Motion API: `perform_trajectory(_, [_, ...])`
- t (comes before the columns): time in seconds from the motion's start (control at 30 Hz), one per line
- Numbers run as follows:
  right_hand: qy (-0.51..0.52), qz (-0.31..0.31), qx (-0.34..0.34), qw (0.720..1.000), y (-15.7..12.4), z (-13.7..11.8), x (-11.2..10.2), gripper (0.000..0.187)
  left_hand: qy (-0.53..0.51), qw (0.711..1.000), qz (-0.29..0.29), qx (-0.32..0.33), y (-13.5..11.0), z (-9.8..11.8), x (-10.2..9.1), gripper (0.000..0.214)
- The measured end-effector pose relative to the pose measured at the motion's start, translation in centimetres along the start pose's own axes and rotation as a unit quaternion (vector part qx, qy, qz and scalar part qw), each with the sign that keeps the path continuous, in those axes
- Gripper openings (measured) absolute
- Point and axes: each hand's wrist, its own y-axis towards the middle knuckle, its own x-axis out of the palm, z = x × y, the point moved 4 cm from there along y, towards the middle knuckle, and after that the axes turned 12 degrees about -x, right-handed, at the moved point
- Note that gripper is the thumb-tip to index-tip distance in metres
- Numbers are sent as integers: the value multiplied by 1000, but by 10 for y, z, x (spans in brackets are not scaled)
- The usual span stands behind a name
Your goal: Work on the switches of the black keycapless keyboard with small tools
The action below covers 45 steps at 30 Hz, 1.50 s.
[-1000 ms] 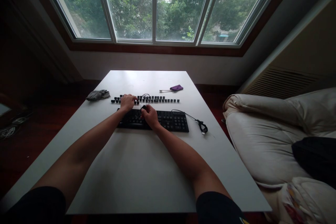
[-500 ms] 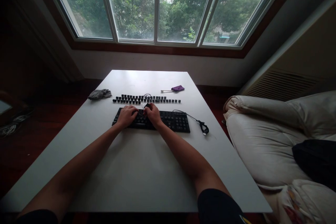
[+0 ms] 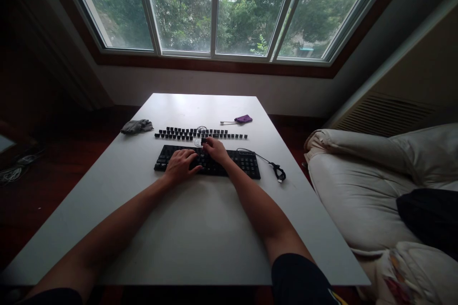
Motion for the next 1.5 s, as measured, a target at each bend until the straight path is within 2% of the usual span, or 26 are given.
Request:
perform_trajectory(0.17, [24, -9, -5, 1000, -4, 0, 3, 19, -14, 999, -32, 24, -1, 5, 2, 51])
perform_trajectory(0.33, [5, -4, -19, 1000, -9, -9, 2, 17, -33, 998, -56, 14, -1, 3, -1, 56])
perform_trajectory(0.53, [-83, -38, -63, 994, -14, -26, 6, 14, -50, 996, -67, 10, -2, 3, -5, 60])
perform_trajectory(0.73, [-159, -24, -120, 980, -22, -36, 7, 10, -49, 996, -69, 15, -2, 2, -4, 61])
perform_trajectory(0.9, [-159, 0, -85, 983, -23, -33, 5, 16, -47, 996, -71, 18, -2, 1, -3, 63])
perform_trajectory(1.07, [-166, -6, -79, 983, -21, -31, 5, 18, -44, 996, -73, 8, -1, -1, -3, 62])
perform_trajectory(1.33, [-59, 4, -46, 997, -19, -32, 0, 17, -50, 996, -75, 4, 0, -1, -5, 58])
perform_trajectory(1.5, [-55, 7, -40, 998, -19, -32, 2, 18, -60, 996, -73, 0, 0, -2, -4, 58])
